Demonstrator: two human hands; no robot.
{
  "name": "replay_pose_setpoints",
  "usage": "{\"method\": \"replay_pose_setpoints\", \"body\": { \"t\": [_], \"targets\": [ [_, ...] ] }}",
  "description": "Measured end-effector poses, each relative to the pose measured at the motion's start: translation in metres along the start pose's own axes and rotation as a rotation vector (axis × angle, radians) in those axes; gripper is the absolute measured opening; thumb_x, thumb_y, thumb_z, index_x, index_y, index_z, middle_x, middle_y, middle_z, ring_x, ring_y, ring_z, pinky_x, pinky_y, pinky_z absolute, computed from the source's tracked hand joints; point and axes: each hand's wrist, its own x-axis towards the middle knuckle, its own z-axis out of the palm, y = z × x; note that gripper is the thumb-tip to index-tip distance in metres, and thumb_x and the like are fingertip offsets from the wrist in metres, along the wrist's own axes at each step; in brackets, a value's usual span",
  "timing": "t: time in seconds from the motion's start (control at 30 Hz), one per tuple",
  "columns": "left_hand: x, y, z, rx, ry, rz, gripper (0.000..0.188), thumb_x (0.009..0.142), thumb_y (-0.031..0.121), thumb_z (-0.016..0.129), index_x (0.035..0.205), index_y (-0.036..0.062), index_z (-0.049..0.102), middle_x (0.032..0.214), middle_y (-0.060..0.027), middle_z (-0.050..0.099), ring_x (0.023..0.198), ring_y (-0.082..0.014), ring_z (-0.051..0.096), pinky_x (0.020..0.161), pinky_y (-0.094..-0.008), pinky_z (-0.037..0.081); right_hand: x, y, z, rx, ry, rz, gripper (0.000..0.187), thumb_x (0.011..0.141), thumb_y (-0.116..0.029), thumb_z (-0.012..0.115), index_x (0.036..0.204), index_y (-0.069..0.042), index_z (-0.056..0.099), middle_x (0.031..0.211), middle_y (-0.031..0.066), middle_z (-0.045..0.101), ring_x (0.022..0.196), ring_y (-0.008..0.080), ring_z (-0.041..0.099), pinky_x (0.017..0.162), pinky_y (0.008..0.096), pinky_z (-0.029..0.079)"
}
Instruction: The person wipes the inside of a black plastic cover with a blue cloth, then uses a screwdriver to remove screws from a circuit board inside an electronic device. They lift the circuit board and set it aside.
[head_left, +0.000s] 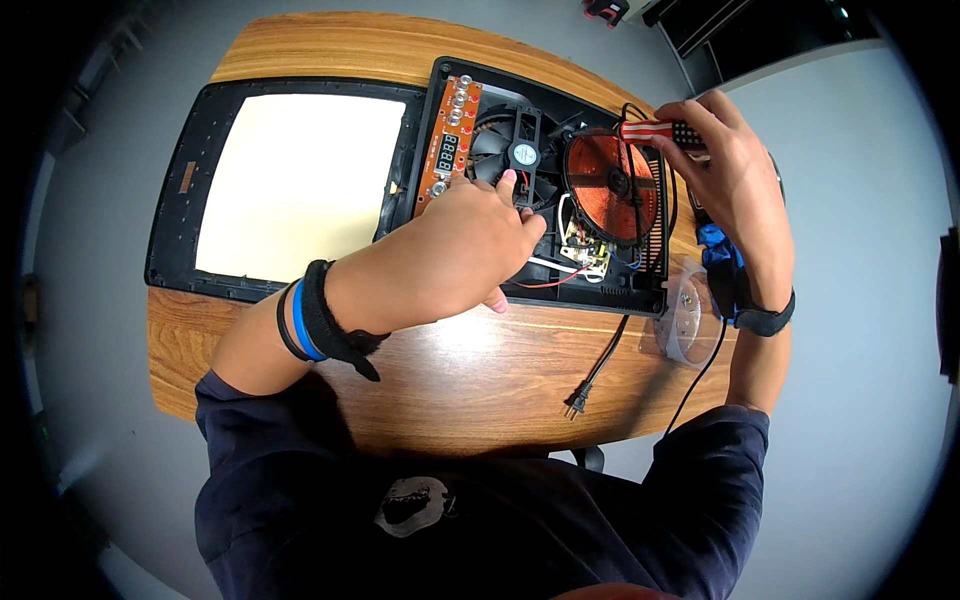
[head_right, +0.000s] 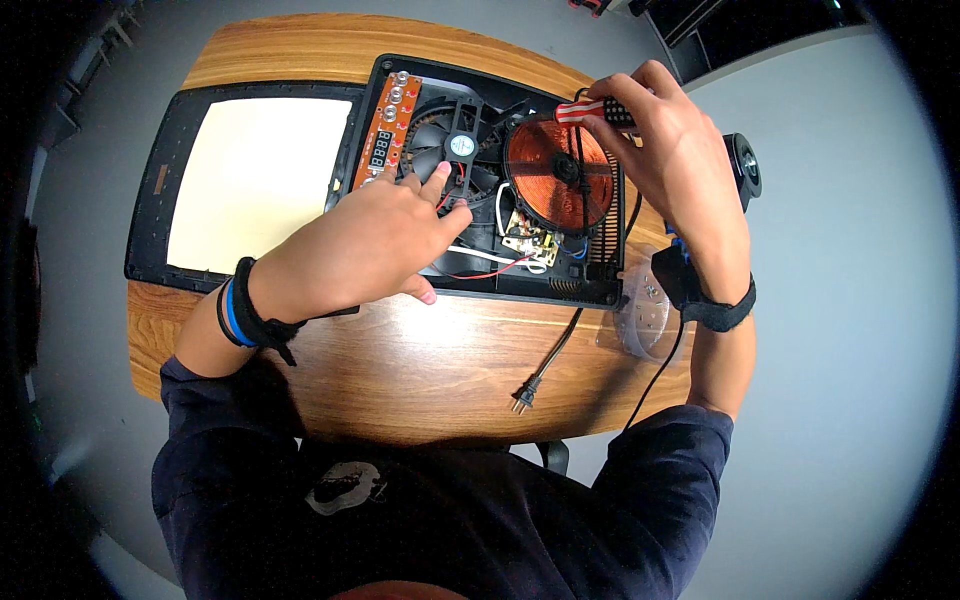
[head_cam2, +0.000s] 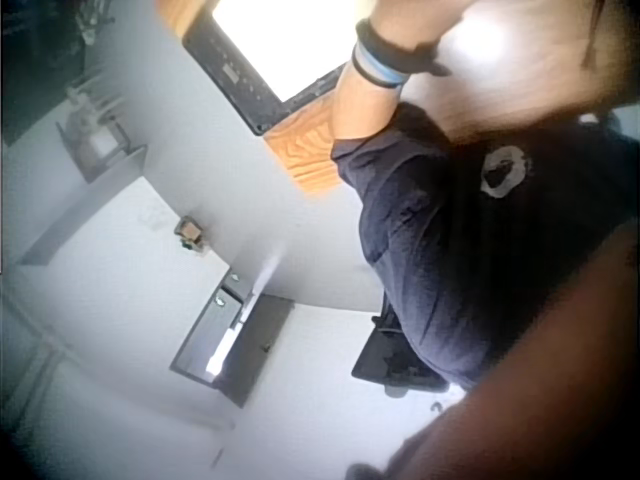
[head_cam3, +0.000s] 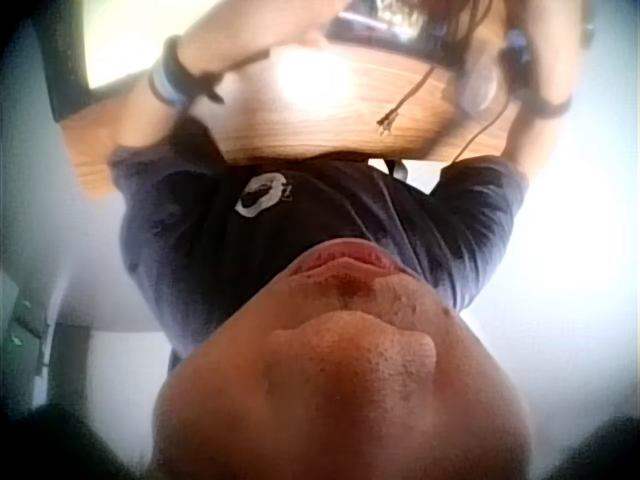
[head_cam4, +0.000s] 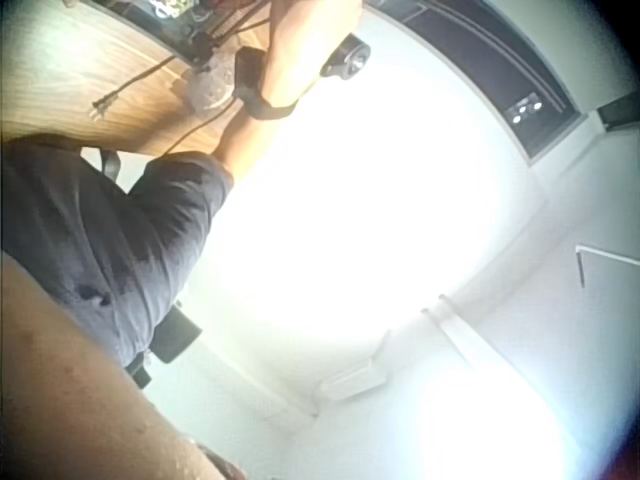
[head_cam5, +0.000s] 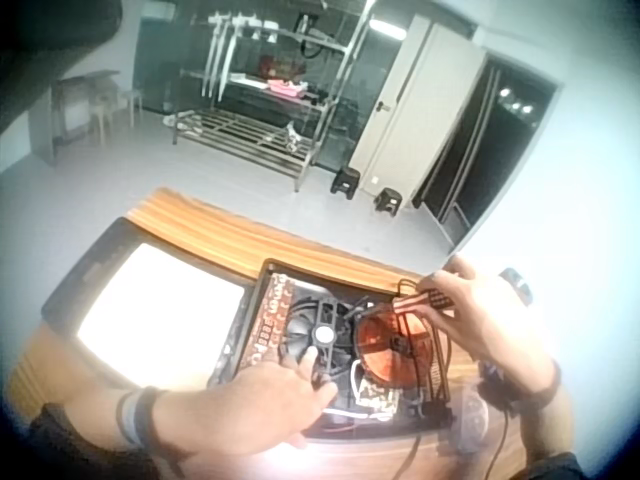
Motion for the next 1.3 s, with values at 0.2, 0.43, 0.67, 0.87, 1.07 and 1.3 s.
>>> {"method": "replay_pose_setpoints", "body": {
  "t": [0.2,0.43,0.67,0.87,1.07,1.3],
  "targets": [
    [0.0,0.001,-0.001,0.0,0.006,-0.004,0.098,0.091,0.057,0.092,0.16,-0.0069,0.061,0.162,-0.0503,0.06,0.142,-0.0503,0.076,0.121,-0.0561,0.061,-0.001,0.002,-0.001,0.0,0.006,-0.014,0.026,0.106,-0.031,0.09,0.125,-0.015,0.086,0.116,0.008,0.076,0.096,0.0304,0.084,0.079,0.0433,0.067],
    [0.0,0.0,0.001,-0.022,-0.005,-0.008,0.098,0.092,0.055,0.092,0.161,-0.0066,0.059,0.163,-0.0502,0.059,0.146,-0.0511,0.073,0.123,-0.0585,0.059,0.012,0.002,-0.001,0.101,0.033,-0.064,0.036,0.107,-0.034,0.09,0.133,-0.012,0.082,0.117,0.0123,0.079,0.096,0.0319,0.084,0.079,0.0438,0.067],
    [0.001,0.0,0.001,-0.008,0.003,-0.007,0.097,0.093,0.055,0.092,0.16,-0.0066,0.059,0.163,-0.05,0.059,0.147,-0.0516,0.072,0.123,-0.0593,0.059,0.029,0.004,-0.009,-0.084,-0.153,0.229,0.034,0.117,-0.037,0.078,0.132,-0.007,0.074,0.12,0.0242,0.082,0.109,0.0379,0.085,0.087,0.05,0.067],
    [0.0,0.0,0.002,0.004,0.025,0.001,0.098,0.091,0.057,0.092,0.158,-0.0067,0.062,0.161,-0.0494,0.061,0.139,-0.0508,0.077,0.119,-0.0565,0.062,0.047,0.026,-0.015,0.399,-0.199,-0.349,0.027,0.113,-0.018,0.082,0.138,-0.007,0.076,0.137,0.0119,0.075,0.121,0.0271,0.08,0.099,0.0418,0.067],
    [0.001,-0.001,0.007,0.019,0.033,0.006,0.098,0.09,0.058,0.091,0.157,-0.0067,0.062,0.162,-0.0498,0.06,0.14,-0.0496,0.077,0.12,-0.0558,0.062,0.051,0.015,-0.013,-0.032,-0.378,0.306,0.03,0.111,-0.021,0.084,0.137,-0.006,0.077,0.135,0.0118,0.076,0.118,0.0265,0.081,0.094,0.0424,0.069],
    [0.003,-0.002,0.01,0.033,0.021,0.009,0.098,0.09,0.057,0.092,0.158,-0.0067,0.062,0.162,-0.0503,0.059,0.14,-0.0508,0.077,0.122,-0.056,0.06,0.057,0.02,-0.015,0.332,-0.177,-0.446,0.032,0.112,-0.031,0.084,0.13,-0.006,0.077,0.126,0.0158,0.08,0.121,0.0317,0.084,0.091,0.0467,0.069]
  ]
}}
